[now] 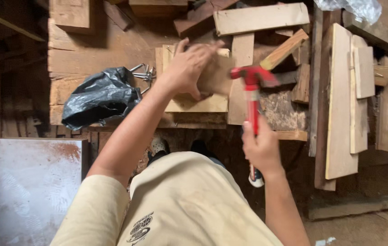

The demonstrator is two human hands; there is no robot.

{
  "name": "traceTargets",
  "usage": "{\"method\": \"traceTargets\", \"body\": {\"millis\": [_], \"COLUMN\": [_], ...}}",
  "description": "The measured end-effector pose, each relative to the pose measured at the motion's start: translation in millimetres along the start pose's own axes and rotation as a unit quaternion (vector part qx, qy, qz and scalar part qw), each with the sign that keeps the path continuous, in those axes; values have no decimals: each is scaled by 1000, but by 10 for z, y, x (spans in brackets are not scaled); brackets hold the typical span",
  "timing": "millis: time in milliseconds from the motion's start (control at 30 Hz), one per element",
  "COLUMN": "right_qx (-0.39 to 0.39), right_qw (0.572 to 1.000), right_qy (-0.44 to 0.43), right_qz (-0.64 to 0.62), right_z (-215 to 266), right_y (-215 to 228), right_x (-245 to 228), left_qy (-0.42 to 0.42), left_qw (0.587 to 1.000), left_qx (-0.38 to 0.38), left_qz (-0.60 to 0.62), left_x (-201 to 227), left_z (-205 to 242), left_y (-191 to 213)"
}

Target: The person hammers nails into a small wooden box frame to secure its sides. Then the person uses a hand saw to cut a piece of wood on the workbench. The person handles nails, a hammer, a saw, and wooden boards during the process.

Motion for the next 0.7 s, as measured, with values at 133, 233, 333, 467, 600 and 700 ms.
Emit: {"method": "traceTargets", "body": {"millis": [133, 233, 333, 467, 600, 700], "right_qx": [8, 37, 38, 40, 7, -66], "right_qw": [995, 988, 984, 985, 985, 951], "right_qy": [12, 19, 10, 13, 59, 24], "right_qz": [-101, -147, -173, -164, -164, -301], "right_z": [-78, -109, -167, -427, -787, -1087], "right_y": [134, 242, 165, -98, -481, -901], "right_x": [-57, 69, 245, 377, 389, 350], "left_qy": [-142, -98, 78, 93, 67, 108], "left_qw": [936, 939, 993, 987, 978, 965], "left_qx": [149, 150, -88, 0, 134, 162], "left_qz": [-284, -293, -25, 127, 144, 175], "left_x": [210, 103, -182, -145, -325, -617], "left_z": [78, 177, 361, 459, 533, 652], "left_y": [482, 682, 313, 232, 76, -67]}}
Point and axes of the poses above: each hand's wrist, its own z-axis away from the middle knuckle, its own y-axis out of the back of the hand, x = y × z, the point moved 9 cm from there along -z, towards the middle knuckle, and after that the axes turned 1 degree about x, right-handed, at the moved point
